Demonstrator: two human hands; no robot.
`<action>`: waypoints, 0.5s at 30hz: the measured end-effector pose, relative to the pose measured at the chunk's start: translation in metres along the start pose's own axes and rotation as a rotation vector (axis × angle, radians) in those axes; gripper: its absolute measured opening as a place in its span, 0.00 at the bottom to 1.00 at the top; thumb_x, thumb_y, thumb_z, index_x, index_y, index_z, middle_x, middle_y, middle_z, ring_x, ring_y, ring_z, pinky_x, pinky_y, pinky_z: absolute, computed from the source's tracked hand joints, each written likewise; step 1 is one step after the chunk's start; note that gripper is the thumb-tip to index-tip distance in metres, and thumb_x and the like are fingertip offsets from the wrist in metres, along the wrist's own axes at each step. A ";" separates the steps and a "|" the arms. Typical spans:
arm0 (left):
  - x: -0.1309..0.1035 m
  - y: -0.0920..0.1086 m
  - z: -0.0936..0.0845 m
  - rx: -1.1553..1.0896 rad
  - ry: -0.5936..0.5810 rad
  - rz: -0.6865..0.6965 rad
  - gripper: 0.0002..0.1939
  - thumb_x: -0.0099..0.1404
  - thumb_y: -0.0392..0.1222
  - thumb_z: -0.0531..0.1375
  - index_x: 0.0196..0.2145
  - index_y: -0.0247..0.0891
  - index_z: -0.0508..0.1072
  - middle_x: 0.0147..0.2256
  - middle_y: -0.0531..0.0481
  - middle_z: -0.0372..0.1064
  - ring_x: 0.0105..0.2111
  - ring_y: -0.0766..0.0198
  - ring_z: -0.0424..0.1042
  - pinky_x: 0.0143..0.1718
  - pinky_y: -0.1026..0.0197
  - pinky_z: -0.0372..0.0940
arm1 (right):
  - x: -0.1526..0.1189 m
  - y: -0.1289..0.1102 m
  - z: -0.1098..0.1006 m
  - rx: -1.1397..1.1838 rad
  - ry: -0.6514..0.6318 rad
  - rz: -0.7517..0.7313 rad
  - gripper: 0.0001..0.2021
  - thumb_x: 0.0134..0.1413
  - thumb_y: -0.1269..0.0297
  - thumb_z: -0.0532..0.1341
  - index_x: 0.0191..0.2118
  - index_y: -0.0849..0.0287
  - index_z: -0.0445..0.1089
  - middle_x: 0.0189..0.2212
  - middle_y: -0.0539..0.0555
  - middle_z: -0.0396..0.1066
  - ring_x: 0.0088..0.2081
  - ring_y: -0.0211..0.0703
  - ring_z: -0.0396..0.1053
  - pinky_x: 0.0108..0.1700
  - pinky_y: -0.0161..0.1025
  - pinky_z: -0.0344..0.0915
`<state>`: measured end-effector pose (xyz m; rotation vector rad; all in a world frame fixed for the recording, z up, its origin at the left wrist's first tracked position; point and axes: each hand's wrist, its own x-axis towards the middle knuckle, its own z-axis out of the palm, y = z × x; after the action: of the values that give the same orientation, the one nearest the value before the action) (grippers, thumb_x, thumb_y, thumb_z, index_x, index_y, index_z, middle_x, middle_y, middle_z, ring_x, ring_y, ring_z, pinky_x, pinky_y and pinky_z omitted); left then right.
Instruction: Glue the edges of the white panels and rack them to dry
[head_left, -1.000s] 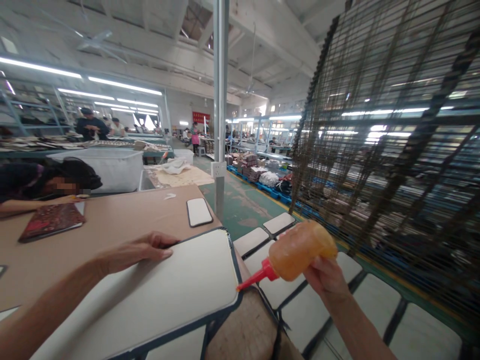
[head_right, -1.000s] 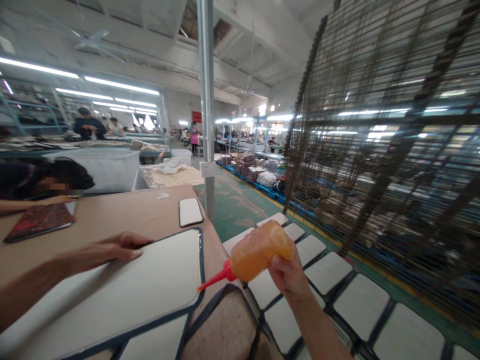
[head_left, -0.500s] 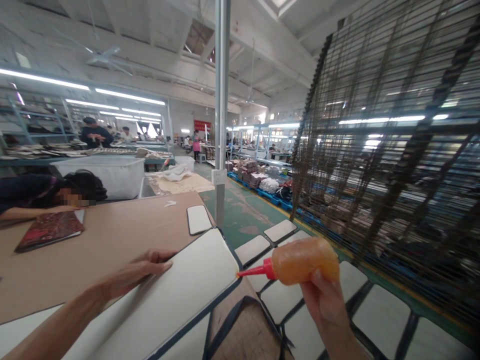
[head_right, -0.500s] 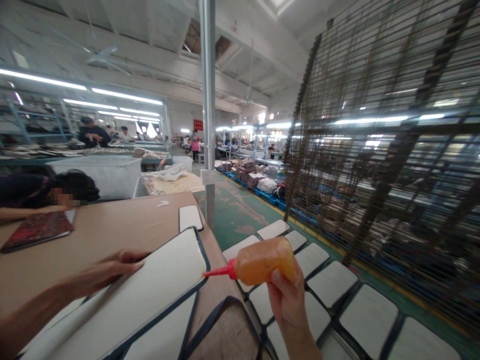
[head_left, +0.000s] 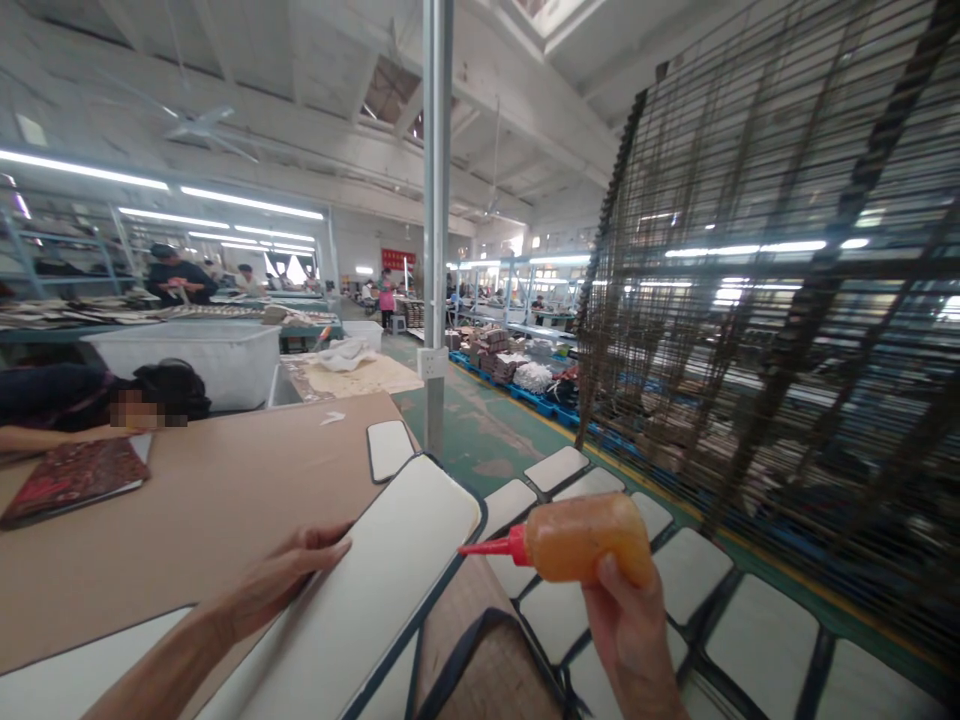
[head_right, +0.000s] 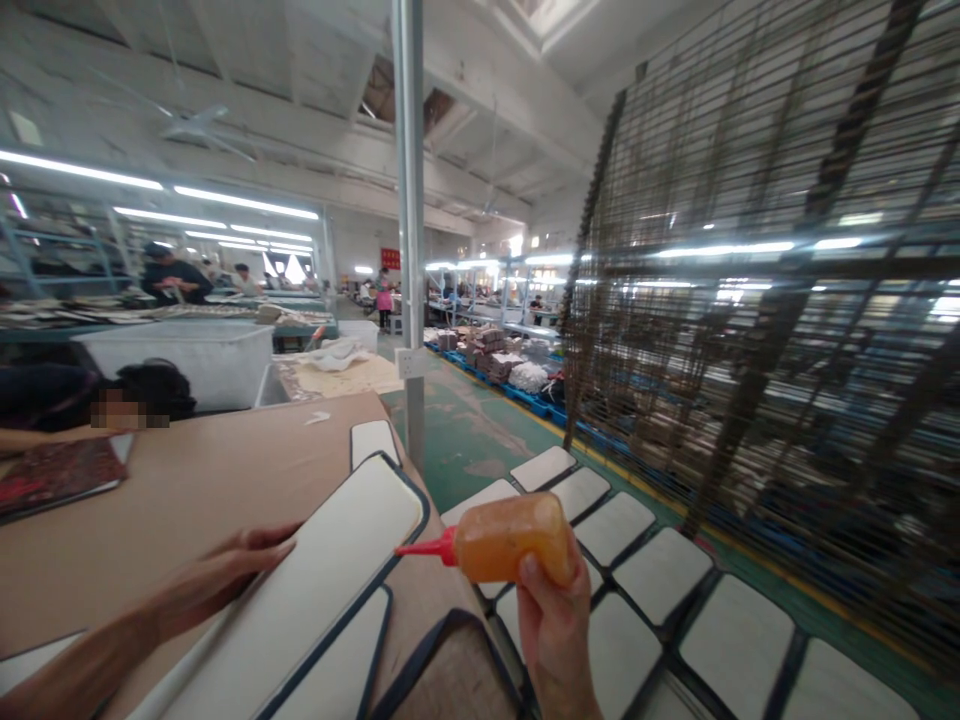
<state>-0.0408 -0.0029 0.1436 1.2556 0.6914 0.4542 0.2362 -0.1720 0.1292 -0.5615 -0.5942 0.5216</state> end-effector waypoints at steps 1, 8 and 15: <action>0.002 0.001 0.000 -0.003 0.014 0.002 0.23 0.53 0.45 0.63 0.47 0.38 0.73 0.38 0.45 0.76 0.36 0.55 0.74 0.36 0.63 0.67 | -0.007 0.004 0.002 0.011 -0.011 0.025 0.18 0.39 0.68 0.69 0.41 0.52 0.71 0.33 0.50 0.76 0.34 0.43 0.73 0.38 0.36 0.71; 0.005 0.013 0.006 0.066 0.131 0.060 0.27 0.48 0.47 0.66 0.46 0.36 0.73 0.32 0.46 0.77 0.33 0.53 0.74 0.34 0.60 0.68 | -0.019 0.005 0.023 0.123 -0.129 0.309 0.11 0.46 0.57 0.64 0.38 0.49 0.73 0.37 0.53 0.75 0.42 0.51 0.71 0.47 0.50 0.67; -0.018 0.026 0.005 0.233 0.007 0.075 0.24 0.52 0.48 0.62 0.47 0.39 0.73 0.36 0.51 0.76 0.36 0.51 0.73 0.39 0.58 0.67 | 0.050 -0.056 0.032 0.005 -0.040 0.074 0.21 0.32 0.58 0.71 0.39 0.50 0.73 0.42 0.52 0.73 0.51 0.57 0.63 0.58 0.56 0.51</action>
<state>-0.0486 -0.0116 0.1736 1.5035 0.7203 0.4490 0.2676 -0.1719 0.2042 -0.5711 -0.6115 0.6048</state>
